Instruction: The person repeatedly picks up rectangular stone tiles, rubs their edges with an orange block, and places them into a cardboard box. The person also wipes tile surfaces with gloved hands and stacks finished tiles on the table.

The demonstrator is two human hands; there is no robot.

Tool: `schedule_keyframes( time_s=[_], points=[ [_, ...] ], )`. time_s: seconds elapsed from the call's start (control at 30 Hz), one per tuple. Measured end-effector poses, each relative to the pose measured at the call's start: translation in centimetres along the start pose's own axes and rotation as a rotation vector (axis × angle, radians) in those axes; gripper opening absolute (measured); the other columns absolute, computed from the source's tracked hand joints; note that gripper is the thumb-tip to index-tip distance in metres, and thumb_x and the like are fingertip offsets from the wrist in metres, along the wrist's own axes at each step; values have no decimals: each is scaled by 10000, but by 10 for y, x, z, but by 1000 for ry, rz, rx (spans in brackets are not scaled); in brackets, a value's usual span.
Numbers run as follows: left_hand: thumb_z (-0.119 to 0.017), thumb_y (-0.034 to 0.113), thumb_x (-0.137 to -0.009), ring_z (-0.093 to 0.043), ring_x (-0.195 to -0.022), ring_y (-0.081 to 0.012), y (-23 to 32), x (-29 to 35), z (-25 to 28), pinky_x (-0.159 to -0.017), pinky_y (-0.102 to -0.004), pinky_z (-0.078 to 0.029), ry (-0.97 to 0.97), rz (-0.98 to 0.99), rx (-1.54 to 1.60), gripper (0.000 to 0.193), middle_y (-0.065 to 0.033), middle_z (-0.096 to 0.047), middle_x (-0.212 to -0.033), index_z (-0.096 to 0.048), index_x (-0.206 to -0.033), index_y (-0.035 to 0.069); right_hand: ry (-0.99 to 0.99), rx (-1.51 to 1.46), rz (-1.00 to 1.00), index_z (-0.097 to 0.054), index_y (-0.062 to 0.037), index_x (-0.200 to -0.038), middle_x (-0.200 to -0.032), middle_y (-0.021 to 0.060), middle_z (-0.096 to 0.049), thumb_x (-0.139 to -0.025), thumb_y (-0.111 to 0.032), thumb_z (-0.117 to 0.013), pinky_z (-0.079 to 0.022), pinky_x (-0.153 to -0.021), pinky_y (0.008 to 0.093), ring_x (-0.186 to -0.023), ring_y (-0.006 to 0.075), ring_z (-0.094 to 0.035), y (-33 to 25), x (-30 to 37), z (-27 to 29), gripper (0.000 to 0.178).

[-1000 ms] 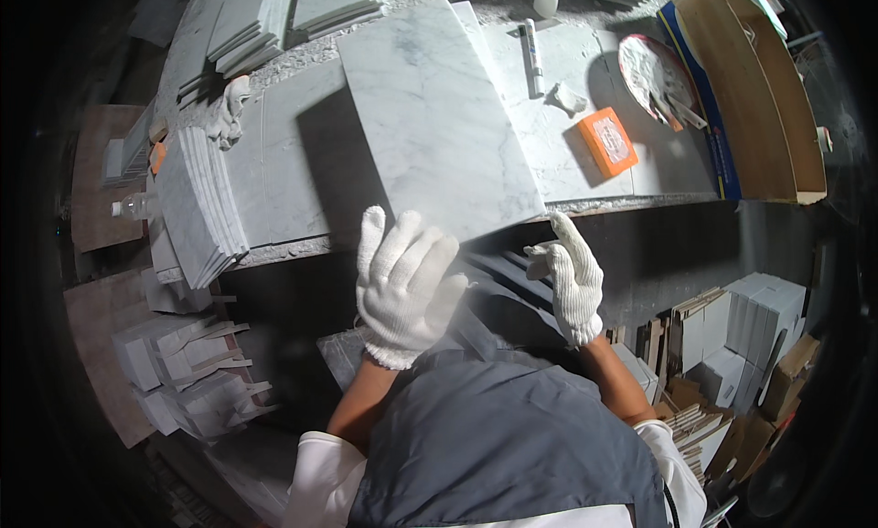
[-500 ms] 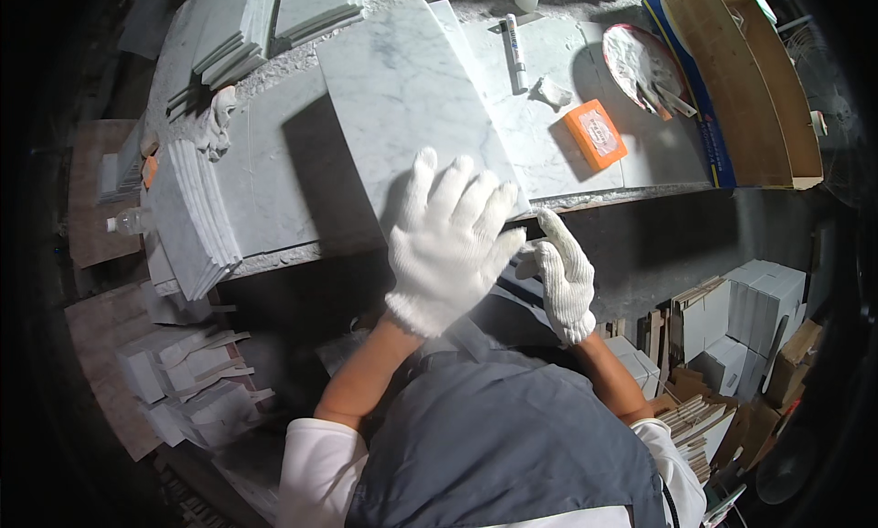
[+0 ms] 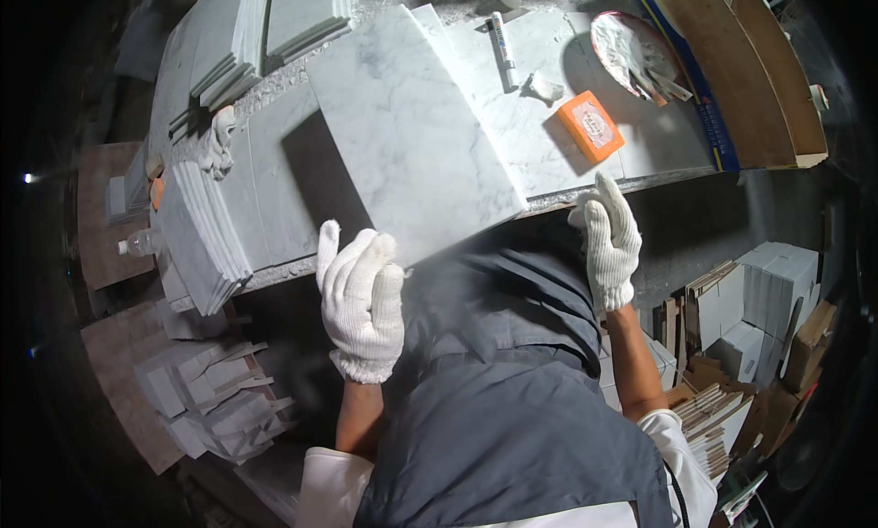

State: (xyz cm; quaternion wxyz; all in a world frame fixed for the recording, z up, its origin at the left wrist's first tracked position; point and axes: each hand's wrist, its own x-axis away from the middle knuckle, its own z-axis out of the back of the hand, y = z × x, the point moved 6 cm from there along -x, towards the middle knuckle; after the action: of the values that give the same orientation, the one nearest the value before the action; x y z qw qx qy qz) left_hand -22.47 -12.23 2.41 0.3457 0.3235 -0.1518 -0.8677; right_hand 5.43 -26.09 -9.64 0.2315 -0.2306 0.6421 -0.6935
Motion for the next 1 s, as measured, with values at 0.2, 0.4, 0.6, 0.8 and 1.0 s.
schedule_keyframes(
  time_s=[0.2, 0.4, 0.6, 0.8, 1.0],
  points=[
    [-651, 175, -997, -621, -1251, -320, -14, -4, -23, -1203, -594, -359, 57, -50, -68, 297, -148, -706, -1223, -703, -1217, -17, 42, 657, 780, -746, -64, -1100, -1105, 104, -749, -851, -72, -804, -560, -911, 368, -1008, 280, -720, -67, -63, -18, 255],
    [-611, 231, -1035, -535, -1371, -361, -18, -6, -48, -1220, -569, -340, 70, -126, -169, 380, -171, -640, -1365, -655, -1322, -14, -9, 1066, 770, -761, -136, -1084, -1130, 60, -734, -799, -248, -830, -514, -973, 423, -1019, 296, -690, -54, -120, -57, 314],
    [-585, 302, -1013, -519, -1359, -388, -24, -3, -55, -1216, -612, -304, 83, -96, -148, 397, -163, -625, -1351, -681, -1278, 23, -100, 1113, 633, -770, -127, -1113, -892, 76, -764, -809, -237, -798, -519, -907, 427, -938, 275, -703, -35, -148, -72, 325],
    [-604, 286, -980, -568, -1237, -385, -25, -7, -55, -1185, -599, -321, 66, -102, -130, 384, -162, -640, -1258, -679, -1258, 32, -90, 1235, 634, -757, -172, -1135, -927, 100, -743, -846, -230, -734, -489, -920, 450, -960, 306, -679, -29, -157, -87, 296],
    [-640, 243, -951, -580, -1153, -377, -22, -10, -52, -1154, -590, -343, 114, -138, -102, 355, -156, -638, -1214, -677, -1241, 42, 35, 1036, 778, -761, -167, -1171, -964, 84, -771, -860, -188, -753, -537, -894, 404, -932, 293, -702, -66, -149, -73, 312]
  ],
)
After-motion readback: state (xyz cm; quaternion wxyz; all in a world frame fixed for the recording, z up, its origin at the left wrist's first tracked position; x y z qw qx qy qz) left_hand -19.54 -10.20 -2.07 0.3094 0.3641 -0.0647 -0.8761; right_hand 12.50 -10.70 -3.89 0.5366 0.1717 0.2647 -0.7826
